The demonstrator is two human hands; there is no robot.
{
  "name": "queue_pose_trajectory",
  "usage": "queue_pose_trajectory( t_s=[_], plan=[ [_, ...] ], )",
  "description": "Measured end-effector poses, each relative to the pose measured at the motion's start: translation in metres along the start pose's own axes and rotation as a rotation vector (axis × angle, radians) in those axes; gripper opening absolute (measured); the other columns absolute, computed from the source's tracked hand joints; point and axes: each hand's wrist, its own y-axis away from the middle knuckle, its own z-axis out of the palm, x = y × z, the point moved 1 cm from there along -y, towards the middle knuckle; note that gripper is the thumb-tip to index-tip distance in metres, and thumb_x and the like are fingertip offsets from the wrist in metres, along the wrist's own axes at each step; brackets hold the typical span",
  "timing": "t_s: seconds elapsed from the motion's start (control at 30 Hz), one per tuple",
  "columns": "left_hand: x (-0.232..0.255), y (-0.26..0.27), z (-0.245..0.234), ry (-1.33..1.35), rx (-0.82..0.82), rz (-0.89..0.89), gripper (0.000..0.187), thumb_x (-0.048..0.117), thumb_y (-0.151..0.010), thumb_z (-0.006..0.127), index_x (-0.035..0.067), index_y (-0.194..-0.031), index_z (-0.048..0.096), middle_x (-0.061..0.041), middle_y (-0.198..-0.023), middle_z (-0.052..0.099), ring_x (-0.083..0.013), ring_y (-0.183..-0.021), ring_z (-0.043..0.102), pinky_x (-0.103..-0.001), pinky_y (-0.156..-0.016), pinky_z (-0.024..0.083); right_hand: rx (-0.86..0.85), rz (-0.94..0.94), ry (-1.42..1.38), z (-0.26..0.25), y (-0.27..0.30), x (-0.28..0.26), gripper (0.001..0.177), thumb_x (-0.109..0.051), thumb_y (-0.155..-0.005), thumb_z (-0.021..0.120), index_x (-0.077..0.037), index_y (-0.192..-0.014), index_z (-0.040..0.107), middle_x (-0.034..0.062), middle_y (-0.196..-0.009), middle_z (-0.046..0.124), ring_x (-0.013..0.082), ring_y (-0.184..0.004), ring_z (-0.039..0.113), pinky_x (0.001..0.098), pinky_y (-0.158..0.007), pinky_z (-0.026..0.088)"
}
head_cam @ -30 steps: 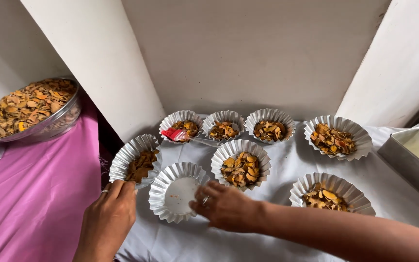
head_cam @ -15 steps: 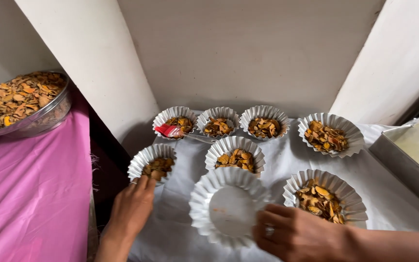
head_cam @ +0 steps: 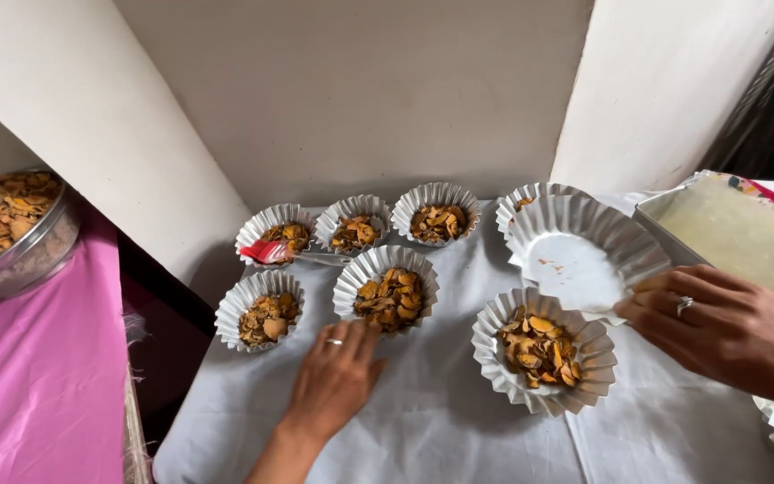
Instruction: Packaging dried tea leaves or herbs by first portioning them into foil cups and then transferring them into small plastic bags.
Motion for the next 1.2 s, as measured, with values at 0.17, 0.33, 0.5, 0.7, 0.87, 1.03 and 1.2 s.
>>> queue_pose_trajectory(
  t_s=[0.17, 0.33, 0.5, 0.7, 0.87, 1.03, 1.2],
  plan=[
    [0.001, -0.016, 0.03, -0.03, -0.004, 0.095, 0.013, 0.008, -0.094, 0.056, 0.013, -0.089, 0.066, -0.007, -0.082, 0.062, -0.0266, -0.081, 0.059, -0.045, -0.091, 0.046, -0.036, 0.047, 0.059, -0.008, 0.026, 0.009, 0.023, -0.013, -0.097, 0.056, -0.004, -0.115, 0.066, 0.0061, -0.102, 0.069, 0.0251, -0.1, 0.067, 0.0412, -0.09, 0.055],
    [-0.009, -0.001, 0.024, -0.159, -0.096, 0.077, 0.01, 0.003, -0.09, 0.063, 0.013, -0.089, 0.065, -0.006, -0.078, 0.061, -0.0256, -0.077, 0.057, -0.043, -0.085, 0.047, -0.068, 0.098, 0.082, 0.001, 0.048, 0.011, 0.021, -0.013, -0.095, 0.062, -0.006, -0.114, 0.068, 0.0046, -0.099, 0.07, 0.0229, -0.097, 0.068, 0.0391, -0.087, 0.056],
    [0.04, -0.023, -0.011, -0.077, -0.088, 0.091, 0.028, 0.028, -0.1, 0.061, 0.004, -0.115, 0.065, -0.017, -0.11, 0.066, -0.033, -0.104, 0.062, -0.051, -0.103, 0.047, -0.088, 0.081, 0.105, 0.005, 0.052, 0.01, 0.023, -0.012, -0.095, 0.06, -0.006, -0.116, 0.067, 0.0059, -0.102, 0.07, 0.024, -0.097, 0.068, 0.04, -0.087, 0.056],
    [0.115, -0.067, -0.024, 0.369, 0.08, 0.409, 0.034, 0.022, -0.1, 0.062, -0.002, -0.124, 0.068, -0.021, -0.122, 0.07, -0.0349, -0.113, 0.064, -0.049, -0.109, 0.045, -0.097, 0.123, 0.074, 0.01, 0.064, 0.002, 0.022, -0.018, -0.093, 0.062, -0.01, -0.113, 0.069, 0.0054, -0.101, 0.072, 0.0229, -0.094, 0.07, 0.0392, -0.087, 0.057],
    [0.113, -0.072, -0.001, 0.304, 0.055, 0.436, 0.017, 0.008, -0.094, 0.06, 0.004, -0.095, 0.076, -0.015, -0.095, 0.075, -0.0319, -0.093, 0.068, -0.055, -0.114, 0.043, -0.089, 0.157, 0.02, 0.012, 0.088, -0.002, 0.019, -0.021, -0.093, 0.063, -0.011, -0.109, 0.07, 0.0034, -0.093, 0.07, 0.0203, -0.089, 0.069, 0.0391, -0.084, 0.057],
    [0.097, -0.069, 0.005, 0.196, -0.026, 0.333, 0.014, 0.006, -0.095, 0.06, 0.004, -0.092, 0.073, -0.017, -0.094, 0.073, -0.0332, -0.091, 0.066, -0.054, -0.106, 0.046, -0.229, 0.06, -0.051, 0.031, 0.103, -0.005, 0.02, -0.018, -0.093, 0.064, -0.008, -0.111, 0.068, 0.0079, -0.106, 0.07, 0.0283, -0.097, 0.067, 0.0442, -0.085, 0.055],
    [0.096, -0.068, 0.002, 0.172, -0.027, 0.324, 0.014, 0.012, -0.097, 0.061, 0.006, -0.089, 0.07, -0.016, -0.088, 0.072, -0.0311, -0.086, 0.066, -0.053, -0.101, 0.046, -0.294, 0.085, -0.125, 0.067, 0.103, 0.001, 0.013, -0.013, -0.092, 0.069, -0.01, -0.104, 0.068, 0.0056, -0.096, 0.07, 0.0252, -0.087, 0.066, 0.0403, -0.079, 0.055]
  ],
)
